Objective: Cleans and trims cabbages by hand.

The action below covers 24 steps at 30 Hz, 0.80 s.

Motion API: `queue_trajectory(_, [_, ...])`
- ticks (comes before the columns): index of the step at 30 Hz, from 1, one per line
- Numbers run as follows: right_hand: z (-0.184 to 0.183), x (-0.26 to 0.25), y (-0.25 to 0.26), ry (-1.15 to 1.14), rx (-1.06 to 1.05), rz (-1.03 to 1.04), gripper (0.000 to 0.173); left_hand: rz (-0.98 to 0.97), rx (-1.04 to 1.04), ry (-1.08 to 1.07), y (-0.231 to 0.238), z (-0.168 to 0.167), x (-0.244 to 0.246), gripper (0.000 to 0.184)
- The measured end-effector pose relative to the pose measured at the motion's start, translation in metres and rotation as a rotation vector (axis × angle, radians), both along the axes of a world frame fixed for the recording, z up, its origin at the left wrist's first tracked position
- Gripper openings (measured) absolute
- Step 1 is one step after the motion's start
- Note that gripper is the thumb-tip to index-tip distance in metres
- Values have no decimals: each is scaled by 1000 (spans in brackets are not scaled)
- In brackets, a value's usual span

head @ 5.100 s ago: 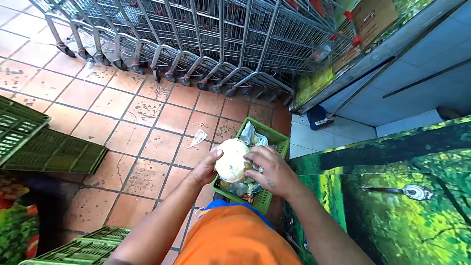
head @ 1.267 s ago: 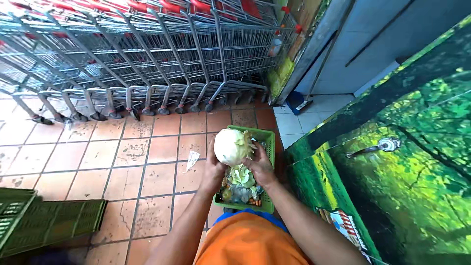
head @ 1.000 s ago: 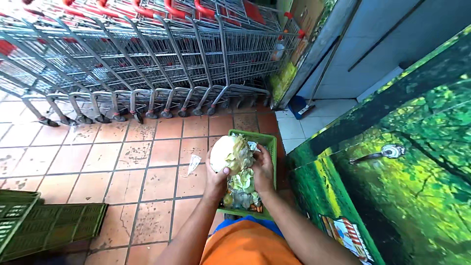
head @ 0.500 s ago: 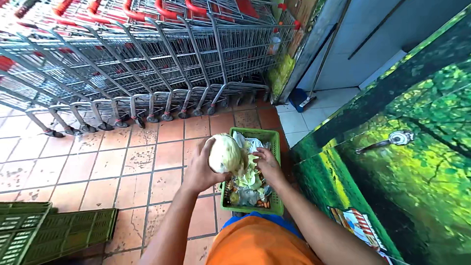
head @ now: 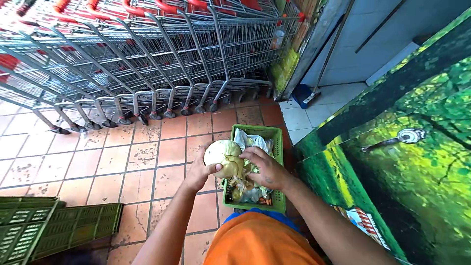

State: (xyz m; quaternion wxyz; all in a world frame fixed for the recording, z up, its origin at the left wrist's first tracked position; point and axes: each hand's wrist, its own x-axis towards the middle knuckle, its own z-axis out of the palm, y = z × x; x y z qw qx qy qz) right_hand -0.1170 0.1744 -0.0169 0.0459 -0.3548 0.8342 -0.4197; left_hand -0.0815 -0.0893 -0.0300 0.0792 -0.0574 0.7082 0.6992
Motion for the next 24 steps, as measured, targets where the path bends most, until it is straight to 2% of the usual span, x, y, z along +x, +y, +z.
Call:
queue_trajectory(6, [-1, -11, 3, 151, -22, 56, 35, -2, 192, -146, 9, -4, 1, 109])
queue_trajectory(11, [2, -14, 5, 93, -5, 38, 40, -36, 214, -214, 14, -3, 2, 104])
queue_trajectory(18, [5, -21, 13, 79, -29, 152, 18, -76, 206, -245, 18, -1, 12, 88])
queue_trajectory(21, [5, -22, 24, 132, -22, 165, 11, -20, 318, -284, 20, -6, 10, 92])
queue_trajectory(24, [2, -17, 39, 153, -36, 115, 9, 92, 527, -297, 20, -16, 5, 99])
